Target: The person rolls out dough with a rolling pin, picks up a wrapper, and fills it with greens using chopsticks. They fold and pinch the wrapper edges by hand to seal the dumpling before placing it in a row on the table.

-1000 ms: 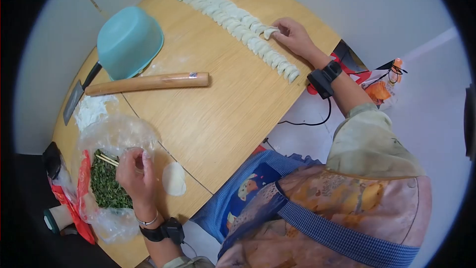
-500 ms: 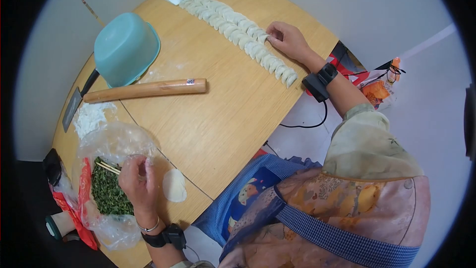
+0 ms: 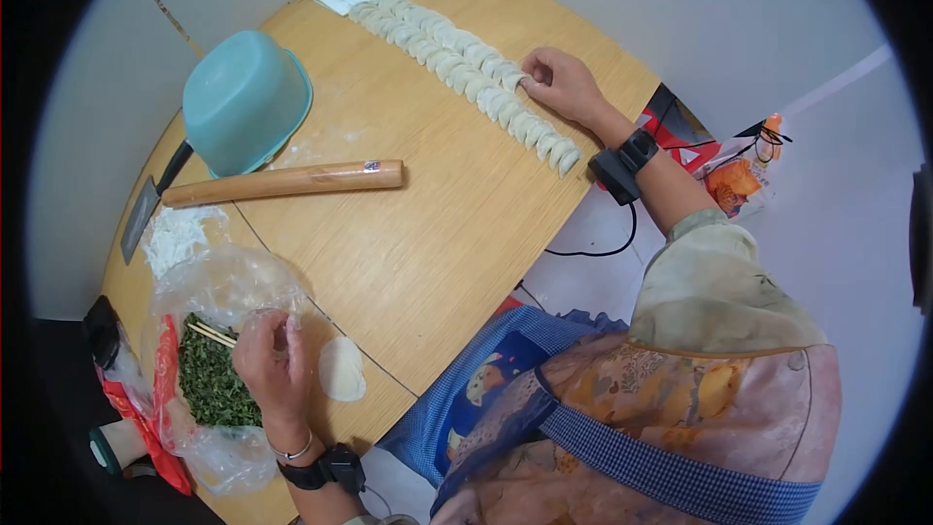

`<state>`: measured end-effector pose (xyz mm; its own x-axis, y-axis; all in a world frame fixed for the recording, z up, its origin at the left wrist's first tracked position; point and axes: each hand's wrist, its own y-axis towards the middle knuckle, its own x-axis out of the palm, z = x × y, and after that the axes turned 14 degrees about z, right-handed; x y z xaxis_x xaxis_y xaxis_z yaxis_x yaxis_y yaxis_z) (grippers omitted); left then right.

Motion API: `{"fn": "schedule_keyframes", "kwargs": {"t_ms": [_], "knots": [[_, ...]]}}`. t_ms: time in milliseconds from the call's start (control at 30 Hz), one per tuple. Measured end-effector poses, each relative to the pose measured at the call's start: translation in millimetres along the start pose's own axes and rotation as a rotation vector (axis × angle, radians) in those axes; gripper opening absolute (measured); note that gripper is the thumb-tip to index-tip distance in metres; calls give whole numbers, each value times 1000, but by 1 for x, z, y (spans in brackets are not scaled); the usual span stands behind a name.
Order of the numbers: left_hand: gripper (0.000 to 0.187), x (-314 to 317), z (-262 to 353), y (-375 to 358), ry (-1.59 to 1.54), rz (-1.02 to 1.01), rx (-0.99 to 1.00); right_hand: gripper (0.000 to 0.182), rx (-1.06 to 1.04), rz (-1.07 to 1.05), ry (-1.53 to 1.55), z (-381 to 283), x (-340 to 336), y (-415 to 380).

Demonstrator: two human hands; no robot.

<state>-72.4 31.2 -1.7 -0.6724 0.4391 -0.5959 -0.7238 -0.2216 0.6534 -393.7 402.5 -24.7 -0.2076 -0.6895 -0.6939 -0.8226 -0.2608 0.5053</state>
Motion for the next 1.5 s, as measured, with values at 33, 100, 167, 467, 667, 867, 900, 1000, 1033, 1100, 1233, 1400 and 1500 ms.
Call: {"fn": "schedule_keyframes", "kwargs": {"t_ms": [33,100,167,467,667,867,900,1000,1033,1100,1233,1400,1500], "knots": [[8,0,0,0,5,-8,1,19,12,-7,25,1,1,0],[8,0,0,-1,4,-11,-7,17,16,-15,33,3,2,1],[9,0,-1,-1,3,-14,-15,16,20,-22,41,4,3,2],[10,0,0,2,35,-20,54,19,6,31,64,3,4,3],[11,-1,-2,0,34,-34,-2,18,-49,24,8,0,3,0],[11,0,-1,0,35,-28,25,18,-54,-13,20,3,3,0],[11,-1,-1,0,38,-29,31,18,-57,-12,28,4,3,0],[11,-1,-2,0,40,-28,36,18,-57,-2,34,2,2,-1],[11,-1,-1,0,38,-27,35,18,-53,7,32,0,2,-1],[11,-1,-2,0,41,-31,32,18,-65,13,31,2,2,-1],[10,-1,-1,1,35,-22,46,16,-84,15,42,4,2,-3],[10,-1,-3,1,34,-12,28,16,-85,45,64,5,3,-4],[9,-7,-1,-2,60,26,31,18,18,58,105,2,5,-2]]}}
